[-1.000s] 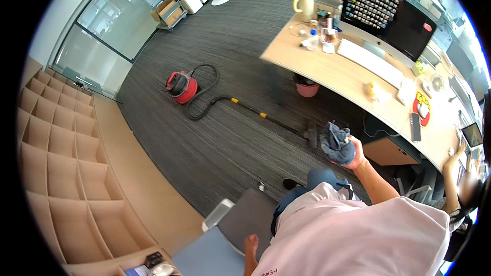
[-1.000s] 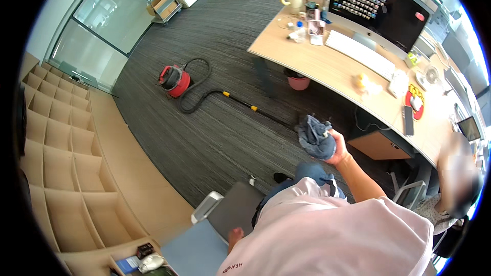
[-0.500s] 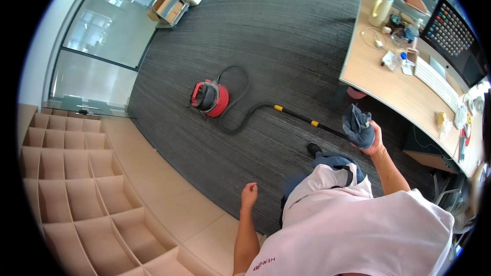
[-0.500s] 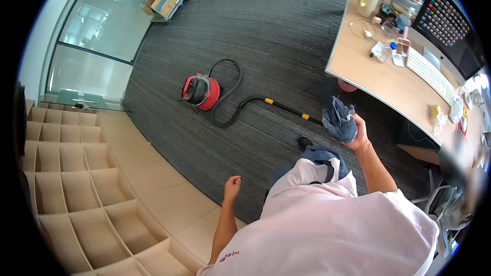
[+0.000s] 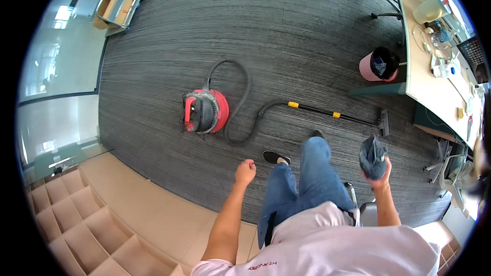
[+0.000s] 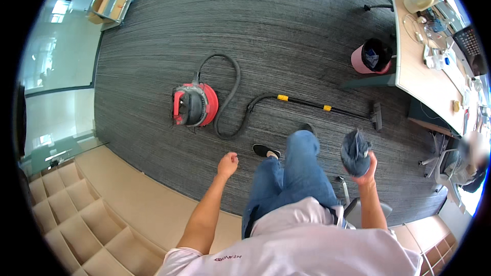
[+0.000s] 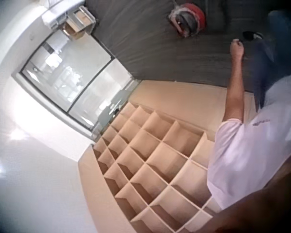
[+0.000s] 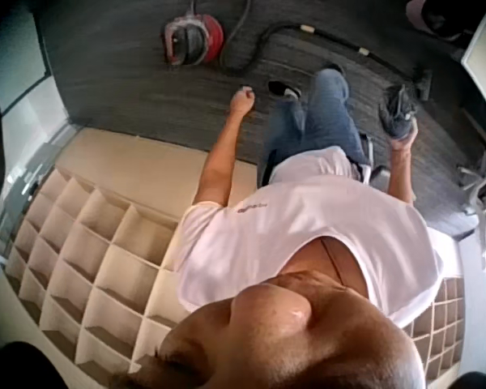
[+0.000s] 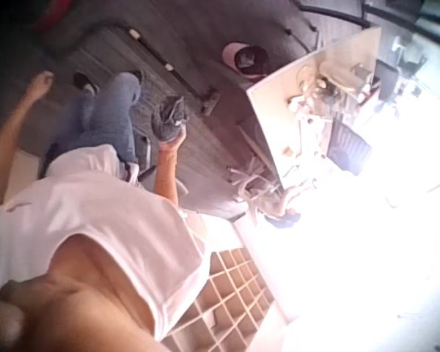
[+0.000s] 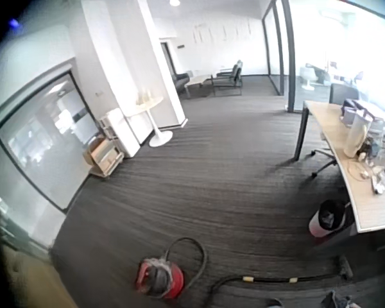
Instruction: The person wipes the floor along the baseboards and corners of an office room using a dark cloth. They then move a vacuum cleaner across the room and into a hallway, eventually entering a restroom to rinse the cloth under a sink faucet.
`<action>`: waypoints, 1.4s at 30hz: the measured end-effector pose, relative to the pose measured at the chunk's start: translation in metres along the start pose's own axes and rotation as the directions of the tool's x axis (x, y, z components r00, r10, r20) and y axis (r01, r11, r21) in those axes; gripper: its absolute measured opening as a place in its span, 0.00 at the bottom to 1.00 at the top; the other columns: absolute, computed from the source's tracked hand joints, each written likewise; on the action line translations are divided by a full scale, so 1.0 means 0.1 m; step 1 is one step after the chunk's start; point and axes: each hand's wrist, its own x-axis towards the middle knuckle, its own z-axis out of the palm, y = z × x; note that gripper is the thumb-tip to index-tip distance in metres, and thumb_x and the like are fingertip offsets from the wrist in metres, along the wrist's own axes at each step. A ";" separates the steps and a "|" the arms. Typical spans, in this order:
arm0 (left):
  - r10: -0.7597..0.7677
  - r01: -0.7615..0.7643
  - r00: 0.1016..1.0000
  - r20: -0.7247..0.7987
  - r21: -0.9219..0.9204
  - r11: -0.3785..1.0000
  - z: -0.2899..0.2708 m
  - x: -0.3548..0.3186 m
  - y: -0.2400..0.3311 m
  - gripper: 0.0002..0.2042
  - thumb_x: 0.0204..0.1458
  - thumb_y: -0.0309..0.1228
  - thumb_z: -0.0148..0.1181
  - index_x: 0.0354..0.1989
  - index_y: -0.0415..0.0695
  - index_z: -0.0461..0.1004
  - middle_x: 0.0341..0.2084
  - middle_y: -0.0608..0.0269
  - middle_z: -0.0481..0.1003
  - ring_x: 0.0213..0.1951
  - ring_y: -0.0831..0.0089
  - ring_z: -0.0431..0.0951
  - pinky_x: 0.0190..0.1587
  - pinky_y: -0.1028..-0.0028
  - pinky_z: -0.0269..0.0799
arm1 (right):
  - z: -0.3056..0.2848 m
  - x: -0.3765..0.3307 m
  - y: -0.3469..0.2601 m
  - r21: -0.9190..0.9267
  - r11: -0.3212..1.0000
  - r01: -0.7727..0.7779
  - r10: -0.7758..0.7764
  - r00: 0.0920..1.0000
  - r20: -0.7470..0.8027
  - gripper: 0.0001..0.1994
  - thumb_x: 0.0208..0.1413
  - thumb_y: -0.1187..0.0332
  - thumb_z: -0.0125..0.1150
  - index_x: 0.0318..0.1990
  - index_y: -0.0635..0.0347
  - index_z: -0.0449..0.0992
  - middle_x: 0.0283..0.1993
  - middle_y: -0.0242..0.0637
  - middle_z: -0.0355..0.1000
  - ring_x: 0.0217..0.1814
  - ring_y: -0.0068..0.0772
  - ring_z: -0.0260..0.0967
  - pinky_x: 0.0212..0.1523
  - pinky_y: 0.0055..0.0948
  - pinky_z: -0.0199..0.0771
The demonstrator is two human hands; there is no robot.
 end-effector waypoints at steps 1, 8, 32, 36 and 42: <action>0.025 -0.025 0.999 0.025 0.021 0.999 -0.01 0.33 -0.12 0.14 0.51 0.36 0.54 0.43 0.43 0.75 0.37 0.54 0.77 0.43 0.56 0.75 0.46 0.61 0.71 | -0.03 0.04 0.21 0.005 1.000 0.009 -0.009 0.999 -0.047 0.26 0.50 0.48 0.46 0.51 0.54 0.73 0.51 0.40 0.73 0.47 0.47 0.74 0.36 0.53 0.77; 0.096 -0.139 0.976 0.193 0.223 0.965 0.67 2.16 -0.41 0.19 0.50 0.36 0.54 0.51 0.47 0.69 0.48 0.53 0.71 0.51 0.54 0.70 0.52 0.60 0.68 | 0.23 0.64 1.22 0.117 0.991 0.070 -0.025 0.939 -0.344 0.27 0.50 0.49 0.47 0.52 0.55 0.72 0.50 0.43 0.73 0.45 0.50 0.74 0.35 0.52 0.78; 0.624 -0.637 0.756 0.197 0.005 0.771 1.35 4.51 -0.79 0.18 0.41 0.33 0.65 0.40 0.42 0.67 0.37 0.50 0.71 0.39 0.50 0.75 0.38 0.57 0.72 | -0.09 1.76 2.92 -0.134 0.975 0.177 -0.221 0.726 -0.652 0.29 0.50 0.53 0.48 0.56 0.62 0.68 0.55 0.47 0.69 0.55 0.47 0.68 0.54 0.47 0.69; 0.441 -0.487 0.846 0.300 0.098 0.868 -0.01 3.71 -1.08 0.19 0.38 0.29 0.66 0.40 0.44 0.67 0.38 0.57 0.71 0.41 0.56 0.75 0.39 0.61 0.72 | -0.02 1.60 3.06 0.451 0.834 0.317 0.023 0.798 -0.603 0.30 0.53 0.46 0.41 0.58 0.54 0.68 0.56 0.42 0.69 0.49 0.46 0.71 0.38 0.47 0.74; 0.382 -0.354 0.907 -0.175 0.172 0.919 -1.44 3.14 -1.36 0.47 0.34 0.23 0.69 0.65 0.40 0.48 0.63 0.43 0.50 0.63 0.44 0.54 0.62 0.58 0.59 | 0.62 1.72 3.12 0.186 0.974 0.128 -0.010 0.847 -0.531 0.29 0.52 0.45 0.44 0.57 0.49 0.69 0.56 0.38 0.69 0.46 0.46 0.73 0.31 0.54 0.75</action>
